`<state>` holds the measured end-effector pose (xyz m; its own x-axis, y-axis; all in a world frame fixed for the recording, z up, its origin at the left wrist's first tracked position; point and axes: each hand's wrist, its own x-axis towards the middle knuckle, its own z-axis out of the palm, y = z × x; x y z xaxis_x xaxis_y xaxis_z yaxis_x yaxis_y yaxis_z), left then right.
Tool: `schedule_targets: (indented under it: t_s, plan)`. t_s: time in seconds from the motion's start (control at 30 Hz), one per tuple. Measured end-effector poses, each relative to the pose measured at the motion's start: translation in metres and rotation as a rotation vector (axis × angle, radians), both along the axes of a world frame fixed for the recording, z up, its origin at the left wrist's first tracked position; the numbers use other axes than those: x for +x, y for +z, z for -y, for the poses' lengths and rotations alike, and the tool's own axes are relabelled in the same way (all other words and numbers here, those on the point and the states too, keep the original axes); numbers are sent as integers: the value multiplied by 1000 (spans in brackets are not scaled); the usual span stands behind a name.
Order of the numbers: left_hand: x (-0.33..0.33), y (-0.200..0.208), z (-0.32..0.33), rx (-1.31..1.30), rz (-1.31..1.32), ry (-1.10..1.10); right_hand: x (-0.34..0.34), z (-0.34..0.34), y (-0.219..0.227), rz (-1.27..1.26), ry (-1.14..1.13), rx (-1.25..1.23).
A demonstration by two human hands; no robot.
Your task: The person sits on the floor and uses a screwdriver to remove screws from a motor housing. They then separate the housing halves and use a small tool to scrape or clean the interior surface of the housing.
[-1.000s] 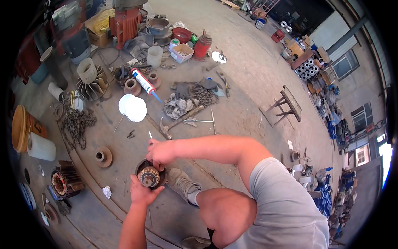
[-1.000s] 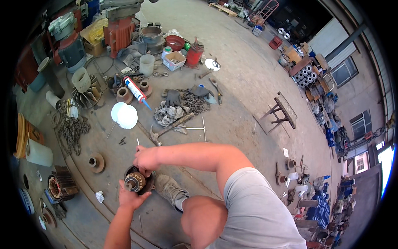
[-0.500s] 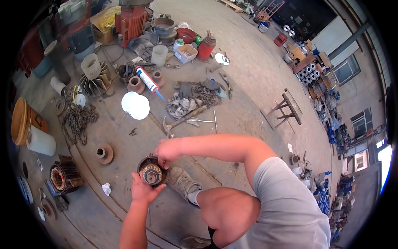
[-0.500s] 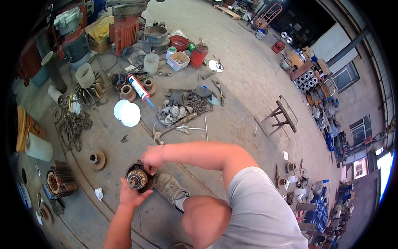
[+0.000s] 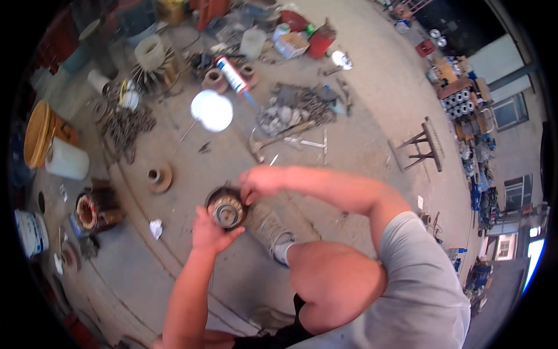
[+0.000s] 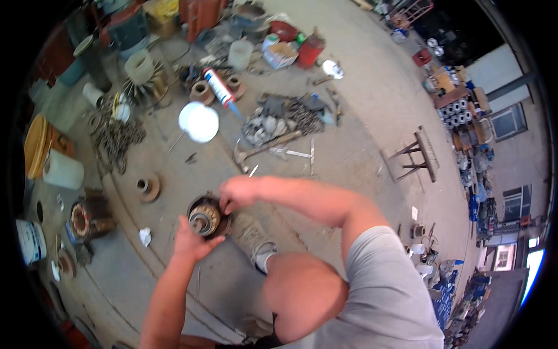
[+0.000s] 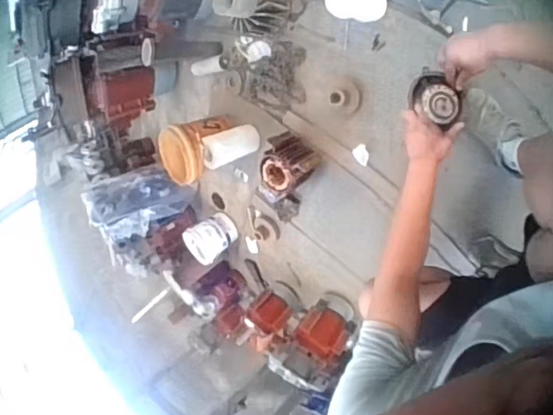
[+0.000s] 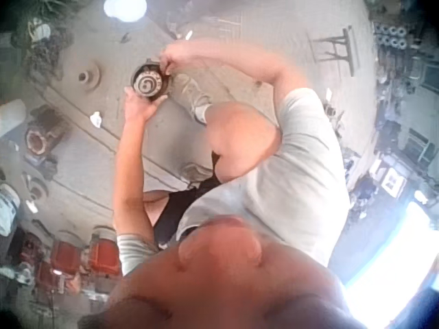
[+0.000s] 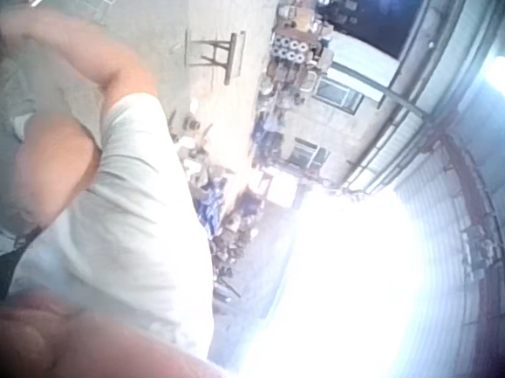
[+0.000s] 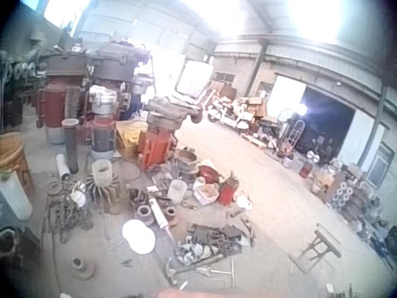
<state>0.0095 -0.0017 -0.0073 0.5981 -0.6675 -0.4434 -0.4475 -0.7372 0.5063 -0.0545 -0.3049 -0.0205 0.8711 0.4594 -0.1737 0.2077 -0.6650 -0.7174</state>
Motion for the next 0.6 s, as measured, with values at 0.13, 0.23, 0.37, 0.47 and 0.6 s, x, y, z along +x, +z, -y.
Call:
schedule_targets:
  t_s: [0.13,0.23,0.37,0.47,0.6]
  plan:
    - [2,-6,-7,25,53,-61,14,-5,11,-15,53,36]
    - [4,-7,-4,23,30,-73,11,-11,23,-167,-35,-16]
    - [1,-4,-7,71,39,-76,5,-17,22,-208,-102,-75]
    - [2,0,-2,122,49,-88,-4,-14,34,-104,-208,-77]
    - [1,7,3,152,-4,-61,-20,22,37,-213,-148,-620]
